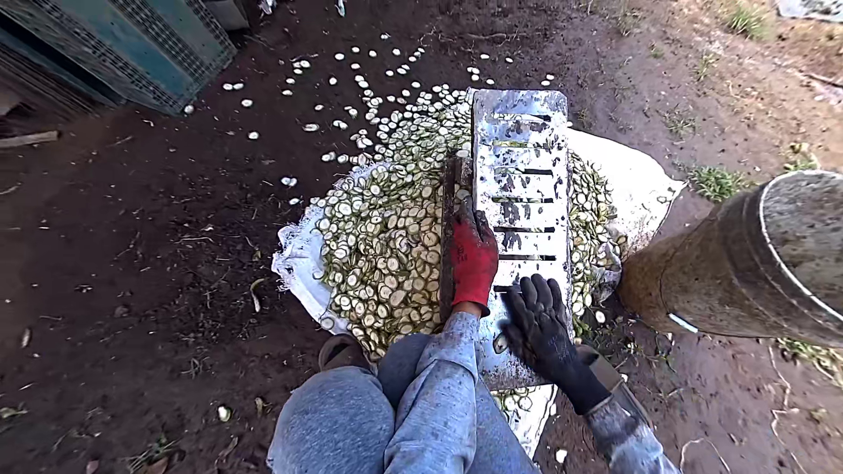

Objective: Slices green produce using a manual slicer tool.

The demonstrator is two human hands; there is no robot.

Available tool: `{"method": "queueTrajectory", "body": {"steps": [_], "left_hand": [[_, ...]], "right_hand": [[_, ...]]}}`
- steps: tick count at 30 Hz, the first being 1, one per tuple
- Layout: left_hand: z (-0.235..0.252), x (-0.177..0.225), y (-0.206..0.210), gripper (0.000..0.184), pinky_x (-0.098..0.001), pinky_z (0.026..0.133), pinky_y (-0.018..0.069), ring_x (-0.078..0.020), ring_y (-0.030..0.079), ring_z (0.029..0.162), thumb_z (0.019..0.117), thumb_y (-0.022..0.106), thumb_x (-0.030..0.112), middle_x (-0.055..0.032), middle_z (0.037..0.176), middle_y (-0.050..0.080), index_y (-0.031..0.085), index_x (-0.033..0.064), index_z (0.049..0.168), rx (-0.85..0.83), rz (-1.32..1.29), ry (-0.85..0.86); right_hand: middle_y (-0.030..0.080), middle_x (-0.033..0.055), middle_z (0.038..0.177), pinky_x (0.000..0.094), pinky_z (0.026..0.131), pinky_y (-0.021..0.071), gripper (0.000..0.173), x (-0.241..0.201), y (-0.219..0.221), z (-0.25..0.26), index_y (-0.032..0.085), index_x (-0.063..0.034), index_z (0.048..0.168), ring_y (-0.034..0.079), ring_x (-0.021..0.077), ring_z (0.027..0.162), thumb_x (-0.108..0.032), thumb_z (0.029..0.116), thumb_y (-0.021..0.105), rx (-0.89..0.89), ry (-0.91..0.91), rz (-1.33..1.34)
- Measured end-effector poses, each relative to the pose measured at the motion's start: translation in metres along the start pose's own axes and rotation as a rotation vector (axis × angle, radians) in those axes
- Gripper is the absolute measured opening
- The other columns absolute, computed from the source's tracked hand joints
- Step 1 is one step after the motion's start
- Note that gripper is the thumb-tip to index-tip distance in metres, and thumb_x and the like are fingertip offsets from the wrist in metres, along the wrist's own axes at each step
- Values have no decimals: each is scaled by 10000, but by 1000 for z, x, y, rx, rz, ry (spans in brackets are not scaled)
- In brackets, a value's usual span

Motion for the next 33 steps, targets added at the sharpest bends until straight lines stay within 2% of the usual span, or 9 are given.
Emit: {"method": "queueTrajectory", "body": {"steps": [2, 5, 8, 13, 16, 24, 27, 30, 33], "left_hand": [[-6, 0, 1, 538, -580, 1016, 495, -415, 572, 1291, 1121, 371, 293, -243, 1528, 460, 268, 131, 1624, -18, 14, -25], [-7, -1, 1, 540, -590, 1038, 480, -408, 566, 1308, 1122, 367, 299, -231, 1519, 484, 263, 148, 1630, -18, 18, -17], [-7, -4, -2, 541, -601, 1014, 490, -428, 575, 1288, 1119, 374, 283, -246, 1474, 521, 259, 155, 1633, -13, 38, 9], [-8, -2, -4, 535, -578, 1034, 491, -400, 577, 1297, 1119, 373, 294, -228, 1487, 517, 279, 147, 1624, 2, 27, 34], [-4, -2, -2, 548, -581, 1022, 496, -398, 578, 1293, 1117, 380, 312, -221, 1521, 480, 256, 177, 1634, -1, 24, -8], [-23, -4, -31, 490, -488, 1092, 463, -282, 517, 1376, 1118, 383, 277, -99, 1590, 437, 335, 177, 1596, 197, -163, 65], [-41, 24, -67, 490, -396, 1193, 364, -237, 430, 1460, 1112, 386, 150, -133, 1620, 394, 327, 51, 1588, 344, -413, 239], [-88, 76, -139, 469, -363, 1014, 522, -225, 600, 1245, 1098, 411, 118, -179, 1457, 542, 358, -1, 1549, 420, -530, 337], [-158, 124, -248, 396, -274, 930, 567, -129, 652, 1100, 1082, 405, 72, -152, 1294, 605, 426, -95, 1441, 557, -540, 570]], "right_hand": [[562, 195, 1476, 708, 1185, 172, 516, 11, 1, 22, 614, -66, 1398, 407, 430, 1458, -417, 1039, 497, -25, -39, 13], [378, 124, 1637, 696, 1217, 3, 591, 49, 8, 117, 427, -80, 1559, 211, 352, 1565, -404, 1064, 411, -115, -43, -6], [308, 84, 1676, 649, 1244, -27, 605, 73, 9, 187, 374, -121, 1592, 154, 275, 1587, -431, 1073, 355, -101, 44, -58], [212, 89, 1709, 670, 1245, -58, 655, 45, 2, 116, 246, -106, 1637, 78, 235, 1599, -424, 1078, 368, -42, 69, 9], [312, 87, 1674, 660, 1245, -19, 683, 33, 4, 50, 345, -128, 1609, 147, 278, 1588, -510, 1050, 433, -56, 45, 40], [290, 102, 1681, 685, 1223, -23, 656, 88, -2, 166, 317, -134, 1618, 112, 337, 1588, -496, 1071, 339, -6, 154, -61], [259, 120, 1690, 645, 1241, 24, 632, 93, -3, 181, 301, -146, 1623, 120, 327, 1588, -469, 1080, 326, -25, 218, -85], [249, 124, 1692, 629, 1252, 7, 655, 91, -6, 168, 293, -135, 1625, 115, 318, 1590, -501, 1082, 308, -4, 227, -94], [253, 87, 1697, 639, 1247, -10, 657, 73, -7, 131, 316, -143, 1617, 90, 317, 1593, -519, 1078, 313, -14, 179, -53]]}}
Point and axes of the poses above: each hand's wrist, its own z-axis towards the middle knuckle, its own y-axis out of the palm, x = y × z, the point moved 9 cm from there along z, towards the middle knuckle
